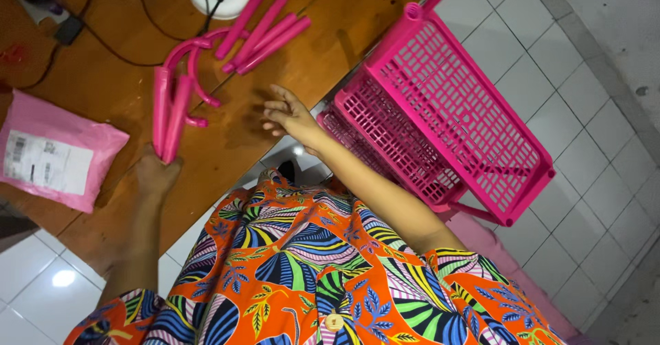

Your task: The person disassembles a pink plastic shelving unit by removing curved handles and vertical support poles from the top shelf, then detaches the top shelf tray and places it on the floor. The person continues to remove additional poles from the remaining structure.

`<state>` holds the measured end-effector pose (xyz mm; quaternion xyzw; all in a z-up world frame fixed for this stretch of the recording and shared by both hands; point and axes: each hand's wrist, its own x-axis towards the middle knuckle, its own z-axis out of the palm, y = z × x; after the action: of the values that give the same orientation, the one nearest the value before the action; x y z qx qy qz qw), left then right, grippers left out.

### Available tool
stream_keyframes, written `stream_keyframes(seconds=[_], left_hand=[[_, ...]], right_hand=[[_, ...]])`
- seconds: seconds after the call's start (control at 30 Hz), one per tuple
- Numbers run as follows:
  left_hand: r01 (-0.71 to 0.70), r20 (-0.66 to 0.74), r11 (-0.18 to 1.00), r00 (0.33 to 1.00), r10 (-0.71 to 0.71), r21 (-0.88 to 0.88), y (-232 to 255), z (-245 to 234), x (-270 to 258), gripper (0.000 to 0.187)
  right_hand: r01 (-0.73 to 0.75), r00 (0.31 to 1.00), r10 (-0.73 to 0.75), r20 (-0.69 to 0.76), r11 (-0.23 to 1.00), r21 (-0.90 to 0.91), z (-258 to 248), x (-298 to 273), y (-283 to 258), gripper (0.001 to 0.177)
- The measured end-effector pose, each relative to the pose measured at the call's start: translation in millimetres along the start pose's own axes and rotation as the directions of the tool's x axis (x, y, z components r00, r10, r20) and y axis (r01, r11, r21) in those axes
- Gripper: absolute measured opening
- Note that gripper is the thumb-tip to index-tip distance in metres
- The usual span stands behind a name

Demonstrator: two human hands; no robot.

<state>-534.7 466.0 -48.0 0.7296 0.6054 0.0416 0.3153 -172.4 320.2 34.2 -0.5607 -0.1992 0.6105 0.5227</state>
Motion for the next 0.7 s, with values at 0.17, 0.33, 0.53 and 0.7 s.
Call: stream_keyframes(seconds=[0.17,0.33,0.53,0.7], left_hand=[[0.121,-0.173,0.960,0.970,-0.168,-0.253,-24,39,23,0.060],[0.028,-0.279,0.940,0.951,-0.130,-0.340,-27,64,69,0.077],[0.161,-0.182,0.918,0.954,-0.239,-0.362,-8,79,120,0.109],[0.328,-0.104,0.915,0.928,-0.359,-0.233,-5,85,127,0.119]], right_hand=[[-0.072,0.997,0.071,-0.019,0.997,-0.036,2,7,6,0.071],[-0.075,0.997,0.073,-0.026,0.996,-0.053,0,13,9,0.068],[-0.092,0.995,0.088,-0.045,0.992,-0.091,-12,19,4,0.063],[-0.097,0.993,0.092,-0.070,0.992,-0.080,-16,28,-3,0.060]])
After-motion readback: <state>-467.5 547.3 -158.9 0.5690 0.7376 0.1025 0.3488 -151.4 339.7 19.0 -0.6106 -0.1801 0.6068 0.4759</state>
